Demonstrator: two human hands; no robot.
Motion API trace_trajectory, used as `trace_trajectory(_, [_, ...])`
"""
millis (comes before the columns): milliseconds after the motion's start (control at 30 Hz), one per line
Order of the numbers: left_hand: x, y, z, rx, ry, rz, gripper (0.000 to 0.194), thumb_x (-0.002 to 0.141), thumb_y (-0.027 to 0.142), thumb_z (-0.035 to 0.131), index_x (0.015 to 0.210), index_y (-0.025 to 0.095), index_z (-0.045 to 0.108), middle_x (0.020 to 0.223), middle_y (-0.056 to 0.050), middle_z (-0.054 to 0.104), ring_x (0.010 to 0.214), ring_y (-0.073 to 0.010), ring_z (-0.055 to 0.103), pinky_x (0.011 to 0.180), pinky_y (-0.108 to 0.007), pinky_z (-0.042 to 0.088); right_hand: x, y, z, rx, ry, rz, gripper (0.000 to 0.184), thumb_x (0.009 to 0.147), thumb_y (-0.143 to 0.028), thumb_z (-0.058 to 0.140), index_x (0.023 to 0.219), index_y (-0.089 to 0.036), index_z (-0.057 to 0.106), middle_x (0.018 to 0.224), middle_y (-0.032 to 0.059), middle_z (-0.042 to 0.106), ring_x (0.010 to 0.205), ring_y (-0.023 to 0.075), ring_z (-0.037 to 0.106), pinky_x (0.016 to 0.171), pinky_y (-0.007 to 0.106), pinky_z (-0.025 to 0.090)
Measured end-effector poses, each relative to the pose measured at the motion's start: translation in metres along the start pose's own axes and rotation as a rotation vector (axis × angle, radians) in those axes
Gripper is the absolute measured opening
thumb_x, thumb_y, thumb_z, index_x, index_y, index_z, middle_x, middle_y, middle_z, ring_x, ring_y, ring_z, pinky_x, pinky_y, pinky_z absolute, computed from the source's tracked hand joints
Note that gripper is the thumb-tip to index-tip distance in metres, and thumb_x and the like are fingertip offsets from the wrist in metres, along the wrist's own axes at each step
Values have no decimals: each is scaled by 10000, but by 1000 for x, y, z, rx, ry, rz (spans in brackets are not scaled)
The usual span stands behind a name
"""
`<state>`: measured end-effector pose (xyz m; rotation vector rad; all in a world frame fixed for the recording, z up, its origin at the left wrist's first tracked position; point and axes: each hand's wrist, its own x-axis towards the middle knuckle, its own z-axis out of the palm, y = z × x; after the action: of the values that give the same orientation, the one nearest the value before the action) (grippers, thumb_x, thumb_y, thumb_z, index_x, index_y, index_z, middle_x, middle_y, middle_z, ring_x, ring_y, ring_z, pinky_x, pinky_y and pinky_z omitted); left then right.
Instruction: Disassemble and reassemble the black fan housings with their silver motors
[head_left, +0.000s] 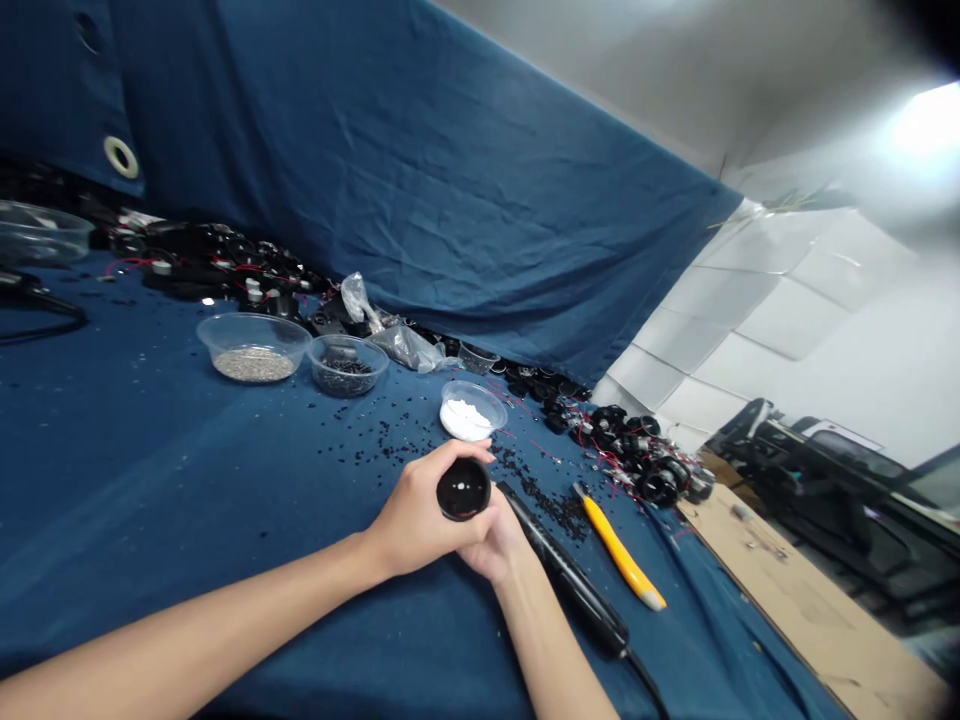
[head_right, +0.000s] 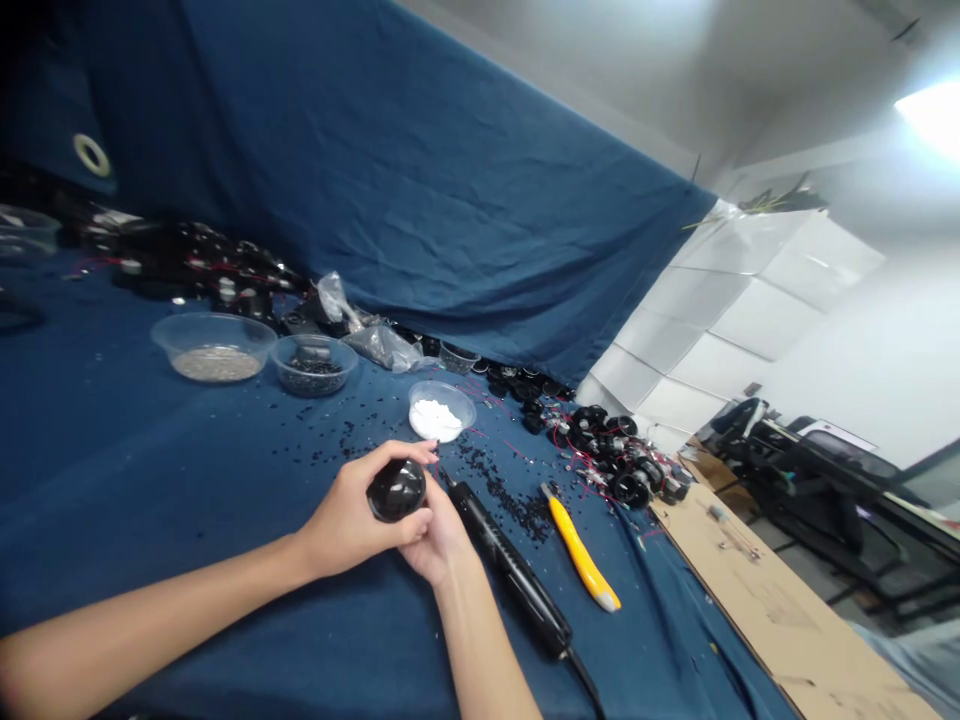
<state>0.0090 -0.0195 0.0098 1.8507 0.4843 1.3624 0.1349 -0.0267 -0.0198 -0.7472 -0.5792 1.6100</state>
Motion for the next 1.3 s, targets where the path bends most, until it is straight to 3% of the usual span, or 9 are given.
trace_trajectory(300, [-3, 0, 7, 13, 27, 13, 384, 681, 75, 688, 1016, 221, 571, 1237, -73, 651, 1217, -264, 575, 1013, -369, 432, -1, 5, 7, 134, 33, -65, 166, 960, -266, 592, 905, -112, 618, 888, 25, 640, 816, 146, 640, 744, 307, 551])
trace_trajectory(533, [2, 6, 5, -15, 101, -4, 376, 708, 64, 657, 1034, 215, 548, 1240, -78, 635, 1229, -239, 566, 1018, -352, 439, -8, 2, 19, 198, -50, -101, 133, 952, -209, 593, 1036, -114, 634, 1064, 60, 651, 1001, 178, 630, 877, 349, 526])
trace_trajectory(767, [-1, 2, -5, 70, 37, 65, 428, 655, 70, 699, 1052, 190, 594, 1215, -99, 657, 1184, -260, 596, 1026, -381, 435, -2, 4, 8, 143, -29, 11, 133, 957, -231, 596, 969, -103, 629, 960, 45, 651, 871, 157, 648, 760, 308, 559])
trace_trajectory(1067, [-1, 3, -5, 87, 10, 118, 389, 682, 81, 684, 1041, 178, 569, 1141, -91, 666, 1116, -242, 623, 967, -369, 467, -4, 2, 3, 109, -44, 27, 152, 953, -254, 603, 996, -109, 622, 990, 49, 641, 864, 159, 640, 756, 319, 559])
trace_trajectory(1300, [1, 3, -8, 75, -83, 172, 358, 668, 103, 709, 988, 169, 563, 1111, -90, 677, 1032, -216, 656, 903, -326, 497, 0, 4, -15, 80, -67, 9, 138, 947, -247, 608, 989, -115, 615, 962, 36, 631, 832, 149, 631, 735, 304, 553])
